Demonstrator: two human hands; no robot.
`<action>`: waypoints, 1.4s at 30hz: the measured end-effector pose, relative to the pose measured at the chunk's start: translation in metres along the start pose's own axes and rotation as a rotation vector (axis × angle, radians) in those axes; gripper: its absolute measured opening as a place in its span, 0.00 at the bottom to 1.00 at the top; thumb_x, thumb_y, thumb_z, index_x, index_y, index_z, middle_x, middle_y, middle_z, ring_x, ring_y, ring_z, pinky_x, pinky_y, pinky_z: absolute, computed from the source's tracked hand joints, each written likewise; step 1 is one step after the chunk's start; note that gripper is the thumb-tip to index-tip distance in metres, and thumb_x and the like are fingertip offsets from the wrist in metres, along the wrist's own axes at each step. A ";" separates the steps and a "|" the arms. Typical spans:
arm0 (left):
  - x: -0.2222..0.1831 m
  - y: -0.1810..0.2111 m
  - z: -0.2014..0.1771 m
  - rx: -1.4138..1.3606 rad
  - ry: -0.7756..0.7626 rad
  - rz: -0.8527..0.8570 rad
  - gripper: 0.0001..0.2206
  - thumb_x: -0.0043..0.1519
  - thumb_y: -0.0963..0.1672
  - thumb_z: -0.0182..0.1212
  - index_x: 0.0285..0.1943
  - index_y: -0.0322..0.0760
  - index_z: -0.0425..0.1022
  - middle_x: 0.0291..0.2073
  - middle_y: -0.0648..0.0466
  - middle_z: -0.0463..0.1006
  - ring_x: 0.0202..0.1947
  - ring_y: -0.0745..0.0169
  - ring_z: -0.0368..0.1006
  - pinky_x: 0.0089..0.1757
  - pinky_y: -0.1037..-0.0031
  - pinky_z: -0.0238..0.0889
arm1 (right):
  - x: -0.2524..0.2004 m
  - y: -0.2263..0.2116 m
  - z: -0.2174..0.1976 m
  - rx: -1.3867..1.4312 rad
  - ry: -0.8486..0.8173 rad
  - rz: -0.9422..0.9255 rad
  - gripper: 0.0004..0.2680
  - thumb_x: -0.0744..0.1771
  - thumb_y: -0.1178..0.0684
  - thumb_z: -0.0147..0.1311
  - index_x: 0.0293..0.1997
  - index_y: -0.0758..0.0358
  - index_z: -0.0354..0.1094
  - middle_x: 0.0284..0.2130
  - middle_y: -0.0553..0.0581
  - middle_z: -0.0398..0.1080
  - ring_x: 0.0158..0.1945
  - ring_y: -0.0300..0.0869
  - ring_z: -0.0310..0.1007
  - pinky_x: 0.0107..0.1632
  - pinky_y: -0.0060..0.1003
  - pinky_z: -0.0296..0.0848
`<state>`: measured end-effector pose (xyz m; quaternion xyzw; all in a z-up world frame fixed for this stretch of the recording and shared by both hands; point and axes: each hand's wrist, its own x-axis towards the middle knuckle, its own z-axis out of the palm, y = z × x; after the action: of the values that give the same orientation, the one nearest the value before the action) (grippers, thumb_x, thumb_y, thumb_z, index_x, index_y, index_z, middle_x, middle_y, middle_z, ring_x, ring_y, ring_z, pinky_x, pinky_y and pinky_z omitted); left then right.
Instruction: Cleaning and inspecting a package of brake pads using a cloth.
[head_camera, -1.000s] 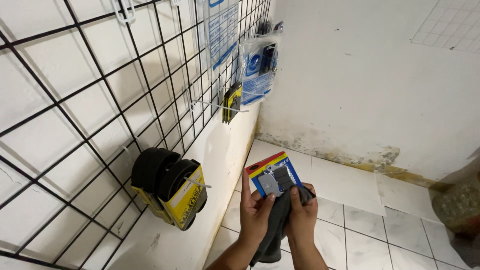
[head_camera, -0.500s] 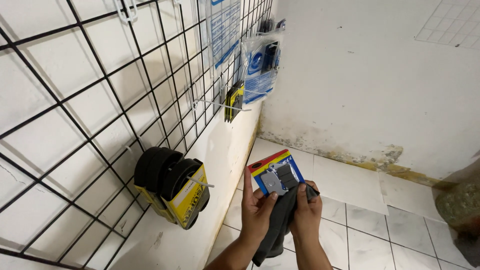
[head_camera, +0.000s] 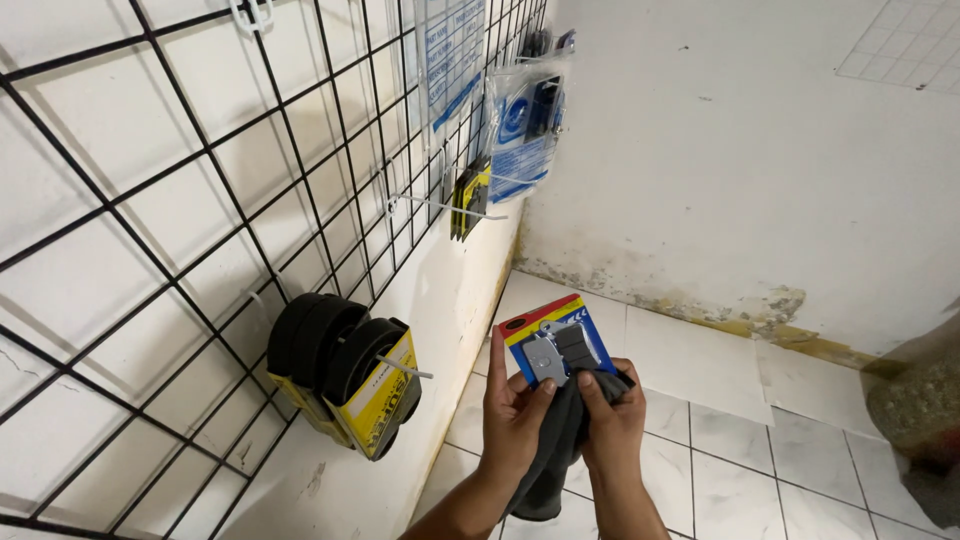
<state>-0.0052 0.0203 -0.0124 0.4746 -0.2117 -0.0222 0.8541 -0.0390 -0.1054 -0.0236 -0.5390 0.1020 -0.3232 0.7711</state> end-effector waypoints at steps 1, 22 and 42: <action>0.000 0.000 0.001 0.000 0.000 -0.004 0.42 0.62 0.36 0.57 0.81 0.43 0.33 0.59 0.36 0.78 0.54 0.54 0.79 0.47 0.73 0.74 | 0.002 0.002 -0.002 -0.001 0.003 0.002 0.06 0.66 0.62 0.58 0.45 0.66 0.65 0.30 0.57 0.69 0.33 0.38 0.65 0.40 0.32 0.66; 0.014 -0.002 -0.010 -0.075 -0.030 0.051 0.38 0.63 0.35 0.57 0.82 0.40 0.41 0.59 0.36 0.78 0.53 0.57 0.77 0.48 0.75 0.71 | 0.007 -0.011 -0.019 0.020 -0.041 0.147 0.11 0.65 0.70 0.56 0.52 0.77 0.72 0.36 0.67 0.76 0.37 0.46 0.73 0.45 0.37 0.73; 0.007 0.039 -0.022 0.421 -0.382 -0.087 0.37 0.62 0.36 0.57 0.81 0.44 0.47 0.42 0.40 0.85 0.29 0.69 0.74 0.27 0.81 0.60 | 0.035 0.007 -0.071 -0.001 -0.041 0.078 0.05 0.64 0.65 0.61 0.42 0.72 0.74 0.29 0.58 0.74 0.28 0.38 0.68 0.36 0.29 0.70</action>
<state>0.0036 0.0575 0.0118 0.6374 -0.3478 -0.1034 0.6797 -0.0449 -0.1798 -0.0511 -0.5416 0.1072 -0.2815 0.7848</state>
